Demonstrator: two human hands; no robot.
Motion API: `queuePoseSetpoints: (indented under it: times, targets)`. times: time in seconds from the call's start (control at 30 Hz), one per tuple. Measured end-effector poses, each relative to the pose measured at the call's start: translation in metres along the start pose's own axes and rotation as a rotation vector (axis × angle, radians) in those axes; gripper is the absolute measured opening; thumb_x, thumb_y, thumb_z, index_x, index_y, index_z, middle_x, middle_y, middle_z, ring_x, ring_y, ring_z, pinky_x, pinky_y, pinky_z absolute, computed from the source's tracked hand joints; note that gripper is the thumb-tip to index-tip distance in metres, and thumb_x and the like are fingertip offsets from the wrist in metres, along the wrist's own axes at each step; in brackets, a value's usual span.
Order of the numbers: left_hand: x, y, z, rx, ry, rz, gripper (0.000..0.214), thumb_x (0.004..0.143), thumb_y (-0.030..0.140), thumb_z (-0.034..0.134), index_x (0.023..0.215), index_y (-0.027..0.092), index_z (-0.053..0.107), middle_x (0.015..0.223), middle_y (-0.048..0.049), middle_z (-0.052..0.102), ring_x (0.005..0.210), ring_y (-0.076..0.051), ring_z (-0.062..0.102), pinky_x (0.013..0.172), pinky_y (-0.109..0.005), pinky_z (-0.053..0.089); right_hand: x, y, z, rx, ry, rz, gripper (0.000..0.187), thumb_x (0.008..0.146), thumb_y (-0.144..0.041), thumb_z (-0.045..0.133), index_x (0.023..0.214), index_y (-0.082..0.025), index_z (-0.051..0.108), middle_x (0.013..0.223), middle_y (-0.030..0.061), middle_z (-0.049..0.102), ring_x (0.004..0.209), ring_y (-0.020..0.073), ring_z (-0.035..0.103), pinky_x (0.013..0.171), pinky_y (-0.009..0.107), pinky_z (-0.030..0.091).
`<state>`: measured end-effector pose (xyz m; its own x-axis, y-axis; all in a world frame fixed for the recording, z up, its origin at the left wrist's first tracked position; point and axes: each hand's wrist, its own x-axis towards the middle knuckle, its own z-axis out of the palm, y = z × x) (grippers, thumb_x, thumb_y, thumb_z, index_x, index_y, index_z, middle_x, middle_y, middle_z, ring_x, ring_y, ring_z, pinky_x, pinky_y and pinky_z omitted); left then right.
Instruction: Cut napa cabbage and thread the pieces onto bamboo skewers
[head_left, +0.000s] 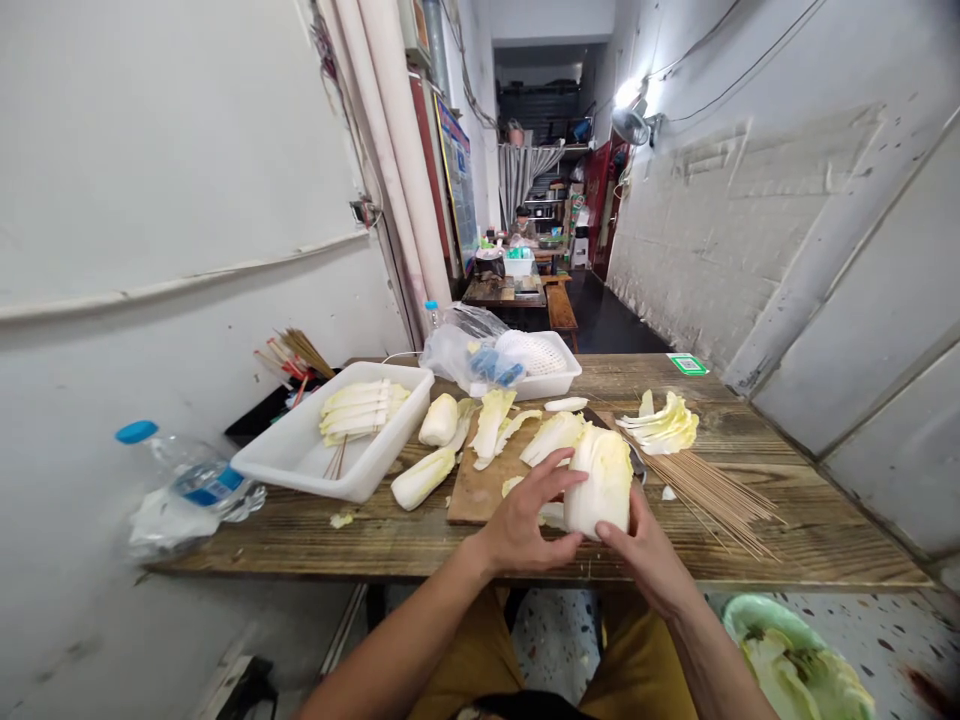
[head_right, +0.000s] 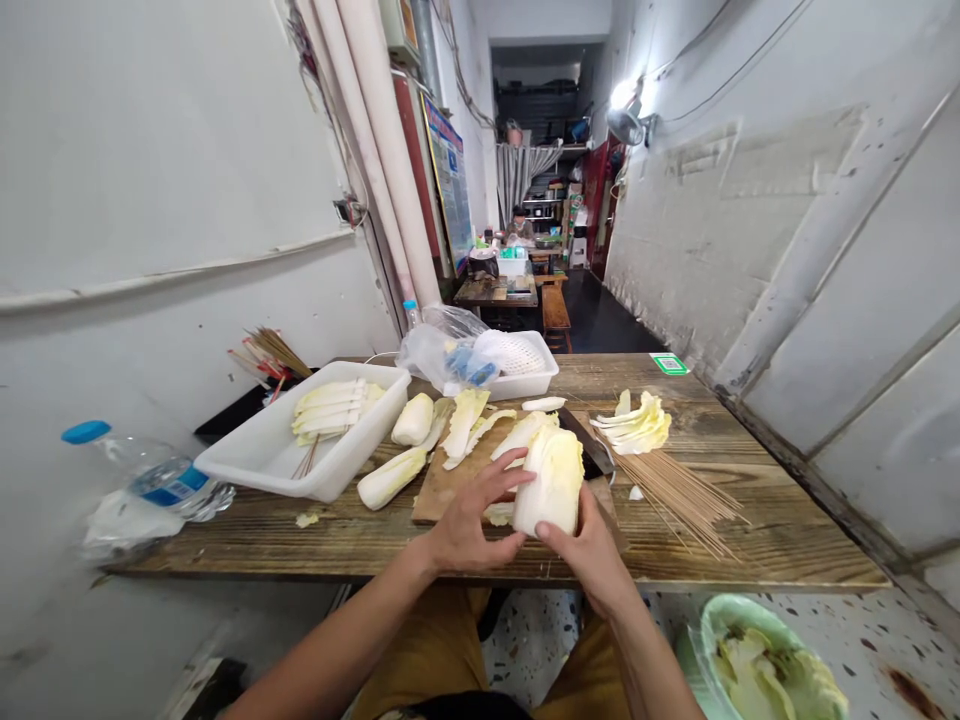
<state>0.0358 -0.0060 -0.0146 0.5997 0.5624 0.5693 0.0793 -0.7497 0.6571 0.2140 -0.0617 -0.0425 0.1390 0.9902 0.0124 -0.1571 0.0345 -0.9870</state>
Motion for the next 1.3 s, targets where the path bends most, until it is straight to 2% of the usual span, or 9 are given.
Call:
queuePoseSetpoints:
  times: [0.2,0.43,0.6,0.73,0.93,1.03,1.1,1.17,1.3]
  targets:
    - [-0.004,0.006,-0.002,0.262,-0.057,0.088,0.079,0.064,0.02,0.061,0.138,0.022,0.034,0.141,-0.0126,0.038,0.129,-0.029,0.039,0.101,-0.044,0.041,-0.001,0.013,-0.007,-0.077,0.054,-0.056,0.095,0.06,-0.049,0.076,0.137,-0.021,0.029,0.133,0.0136,0.049,0.116,0.0296,0.05,0.096,0.045,0.04]
    - [-0.007,0.012,0.003,0.241,-0.07,0.032,0.084,0.06,0.011,0.056,0.14,0.02,0.033,0.147,-0.0129,0.03,0.131,-0.032,0.036,0.102,-0.044,0.04,-0.005,0.01,0.0,-0.059,0.096,-0.08,0.1,0.06,-0.044,0.077,0.141,-0.023,0.022,0.144,0.0122,0.035,0.127,0.0283,0.039,0.104,0.045,0.032]
    - [-0.002,0.011,0.001,0.18,0.133,-0.019,0.067,0.063,0.005,0.053,0.128,0.02,0.05,0.138,-0.0106,0.045,0.127,-0.028,0.042,0.104,-0.043,0.039,-0.007,0.0,0.002,0.068,0.112,0.003,0.089,0.064,-0.041,0.076,0.139,-0.025,0.029,0.145,0.0095,0.035,0.129,0.0281,0.037,0.105,0.045,0.033]
    - [0.007,0.002,-0.011,0.118,0.329,-0.214,0.042,0.068,0.006,0.053,0.107,0.017,0.065,0.111,-0.0089,0.066,0.105,-0.022,0.061,0.095,-0.037,0.048,-0.009,-0.006,0.001,0.258,-0.02,0.163,0.063,0.073,-0.046,0.067,0.128,-0.026,0.043,0.127,0.0084,0.057,0.107,0.0266,0.059,0.082,0.041,0.052]
    - [0.028,-0.026,-0.031,0.139,0.435,-0.289,0.04,0.074,0.01,0.05,0.11,0.018,0.064,0.112,-0.0064,0.066,0.106,-0.021,0.061,0.097,-0.036,0.046,-0.013,0.001,-0.017,0.439,-0.083,0.337,0.039,0.072,-0.041,0.068,0.106,-0.024,0.057,0.09,0.0055,0.072,0.077,0.0233,0.068,0.058,0.035,0.054]
    - [0.045,-0.046,-0.029,-0.086,0.512,-0.555,0.038,0.084,0.02,0.043,0.119,0.013,0.055,0.1,-0.0103,0.069,0.086,-0.02,0.068,0.078,-0.035,0.055,-0.015,0.0,-0.025,0.496,-0.103,0.347,0.045,0.07,-0.049,0.066,0.106,-0.023,0.059,0.092,0.008,0.072,0.08,0.0226,0.068,0.065,0.035,0.053]
    - [0.053,-0.053,-0.025,-0.119,0.455,-0.73,0.042,0.086,0.027,0.045,0.125,0.011,0.048,0.102,-0.0134,0.067,0.084,-0.022,0.068,0.072,-0.035,0.056,-0.016,-0.004,-0.026,0.517,-0.1,0.315,0.052,0.072,-0.059,0.058,0.109,-0.023,0.059,0.101,0.0092,0.07,0.09,0.0219,0.066,0.076,0.037,0.051]
    - [0.053,-0.049,-0.021,0.016,0.4,-0.784,0.057,0.078,0.03,0.059,0.129,0.013,0.043,0.12,-0.0178,0.058,0.104,-0.029,0.061,0.081,-0.038,0.052,-0.015,-0.009,-0.024,0.509,-0.082,0.266,0.062,0.074,-0.069,0.044,0.113,-0.023,0.058,0.11,0.0098,0.067,0.097,0.0221,0.063,0.085,0.04,0.048]
    - [0.033,-0.017,-0.012,0.291,0.407,-0.615,0.07,0.075,0.035,0.064,0.137,0.017,0.035,0.143,-0.0176,0.035,0.126,-0.032,0.041,0.1,-0.045,0.037,-0.004,-0.012,-0.013,0.37,0.003,0.154,0.072,0.077,-0.074,0.03,0.123,-0.022,0.052,0.118,0.0127,0.063,0.097,0.0266,0.062,0.088,0.051,0.045]
